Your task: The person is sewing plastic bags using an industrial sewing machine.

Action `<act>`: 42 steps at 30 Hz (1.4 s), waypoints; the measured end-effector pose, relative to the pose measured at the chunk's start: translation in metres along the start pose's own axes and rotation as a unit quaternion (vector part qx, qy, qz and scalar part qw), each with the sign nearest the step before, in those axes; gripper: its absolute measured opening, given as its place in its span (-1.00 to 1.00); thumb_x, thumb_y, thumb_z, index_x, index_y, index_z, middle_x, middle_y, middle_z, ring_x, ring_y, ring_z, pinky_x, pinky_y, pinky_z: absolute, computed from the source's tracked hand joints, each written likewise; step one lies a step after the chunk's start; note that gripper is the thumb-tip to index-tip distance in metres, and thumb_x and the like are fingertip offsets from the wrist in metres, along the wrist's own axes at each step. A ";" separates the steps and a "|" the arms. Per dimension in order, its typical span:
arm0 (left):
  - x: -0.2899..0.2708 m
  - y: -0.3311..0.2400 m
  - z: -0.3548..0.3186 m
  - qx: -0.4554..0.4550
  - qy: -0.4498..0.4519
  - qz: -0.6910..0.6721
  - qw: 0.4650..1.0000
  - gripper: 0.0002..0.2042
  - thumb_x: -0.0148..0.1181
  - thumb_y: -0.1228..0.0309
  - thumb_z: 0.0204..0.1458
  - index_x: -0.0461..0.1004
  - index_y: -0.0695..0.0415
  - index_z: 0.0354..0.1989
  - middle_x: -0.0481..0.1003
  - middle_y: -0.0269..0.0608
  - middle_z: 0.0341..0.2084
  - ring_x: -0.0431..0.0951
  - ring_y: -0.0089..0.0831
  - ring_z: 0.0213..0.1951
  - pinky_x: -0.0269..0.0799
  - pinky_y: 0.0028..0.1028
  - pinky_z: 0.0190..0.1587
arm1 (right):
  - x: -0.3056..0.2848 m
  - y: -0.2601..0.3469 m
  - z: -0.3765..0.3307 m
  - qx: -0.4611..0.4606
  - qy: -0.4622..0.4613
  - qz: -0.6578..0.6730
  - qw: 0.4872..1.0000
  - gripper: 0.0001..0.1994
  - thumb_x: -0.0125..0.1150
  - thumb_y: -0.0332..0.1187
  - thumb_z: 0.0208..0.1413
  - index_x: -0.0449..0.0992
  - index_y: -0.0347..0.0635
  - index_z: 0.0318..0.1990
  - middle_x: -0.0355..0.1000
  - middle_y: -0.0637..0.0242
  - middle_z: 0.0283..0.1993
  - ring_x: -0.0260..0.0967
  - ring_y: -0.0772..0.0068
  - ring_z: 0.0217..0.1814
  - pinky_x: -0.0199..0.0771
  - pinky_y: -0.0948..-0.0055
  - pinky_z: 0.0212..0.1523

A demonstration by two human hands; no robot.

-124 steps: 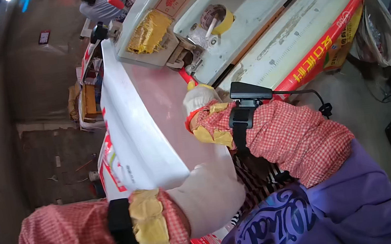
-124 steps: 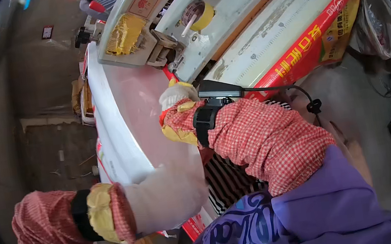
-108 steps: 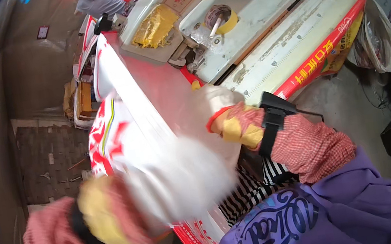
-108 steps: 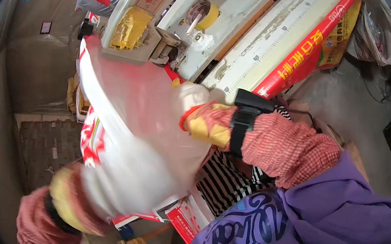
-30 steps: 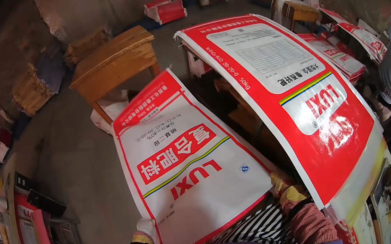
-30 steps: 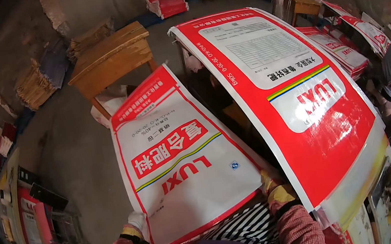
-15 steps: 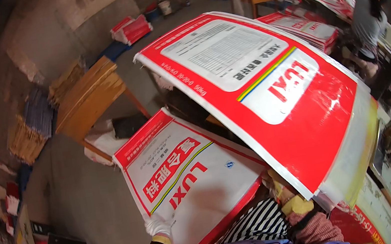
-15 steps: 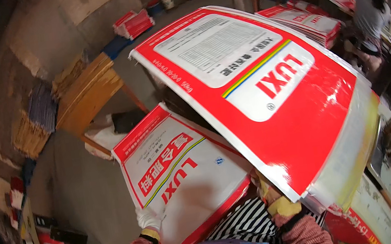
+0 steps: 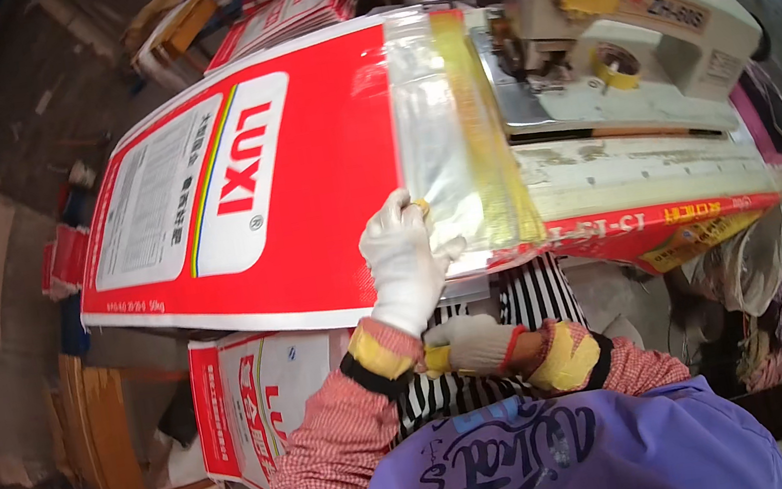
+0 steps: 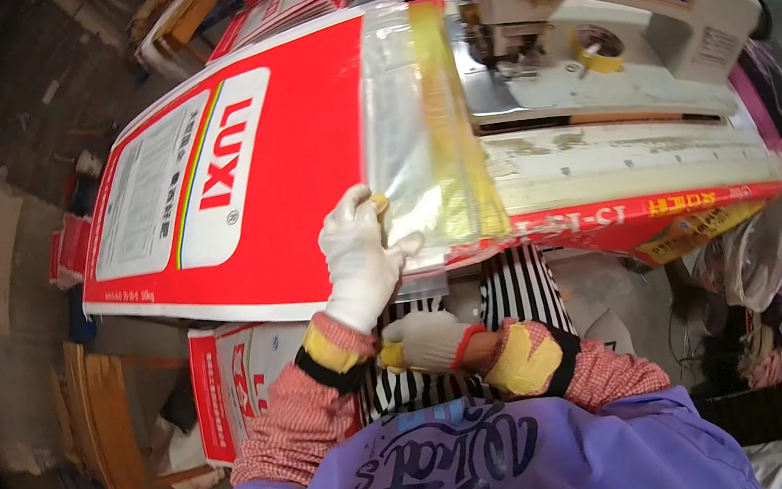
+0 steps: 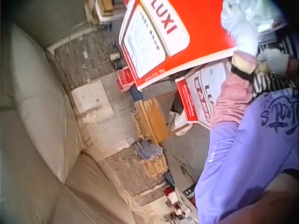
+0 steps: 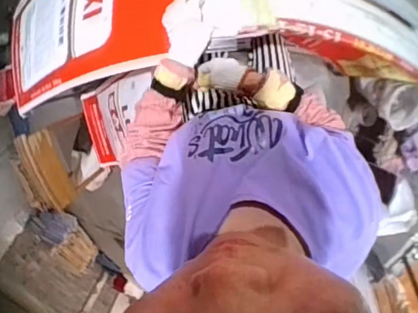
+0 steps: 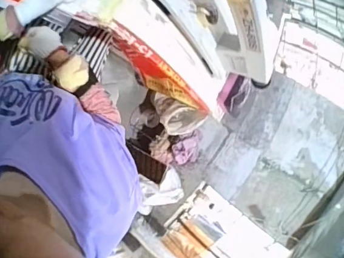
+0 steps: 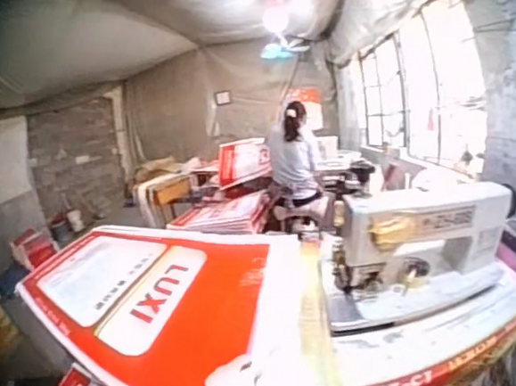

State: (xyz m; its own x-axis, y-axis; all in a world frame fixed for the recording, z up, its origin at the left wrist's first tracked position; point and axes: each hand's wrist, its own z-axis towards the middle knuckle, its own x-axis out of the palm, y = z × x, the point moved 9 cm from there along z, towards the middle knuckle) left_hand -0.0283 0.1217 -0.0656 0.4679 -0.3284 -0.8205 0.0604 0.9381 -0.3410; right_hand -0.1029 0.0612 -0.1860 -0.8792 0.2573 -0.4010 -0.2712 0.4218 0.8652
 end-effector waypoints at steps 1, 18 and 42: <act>0.016 0.003 0.006 -0.013 0.043 0.021 0.999 -0.65 0.31 0.25 -0.22 0.49 0.20 -0.29 0.45 -0.09 -0.15 0.41 -0.10 -0.07 0.31 -0.25 0.00 | -0.006 -0.004 -0.011 0.030 0.021 0.036 0.999 -0.76 0.11 -0.15 0.04 0.55 -0.05 -0.26 0.51 0.20 -0.37 0.48 0.16 -0.31 0.44 0.28 -0.25; 0.034 0.061 0.020 -0.335 0.160 -0.523 0.767 -0.73 0.11 0.22 0.14 0.44 0.22 -0.25 0.47 -0.34 -0.39 0.43 -0.63 -0.42 0.37 -0.59 -0.28 | -0.194 0.038 0.038 0.047 -0.295 -0.053 0.953 -0.69 0.18 -0.09 -0.09 0.57 -0.14 -0.33 0.52 0.12 -0.32 0.48 0.11 -0.27 0.45 0.24 -0.23; -0.138 0.050 -0.015 -0.160 0.033 -0.372 0.914 -0.89 0.11 0.64 -0.05 0.39 0.27 -0.33 0.46 -0.29 -0.46 0.42 -0.63 -0.46 0.37 -0.60 -0.40 | -0.011 0.134 0.057 -0.478 0.128 -0.290 0.819 -0.78 0.16 -0.28 -0.08 0.57 -0.08 -0.26 0.50 0.17 -0.32 0.46 0.13 -0.32 0.46 0.26 -0.32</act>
State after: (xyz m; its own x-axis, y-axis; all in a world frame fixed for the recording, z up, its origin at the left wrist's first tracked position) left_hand -0.1032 0.2121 0.0235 0.3473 -0.8780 -0.3295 0.0733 0.3757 -0.9238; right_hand -0.1070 0.1639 -0.0827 -0.5146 0.0114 -0.8573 -0.7475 -0.4958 0.4421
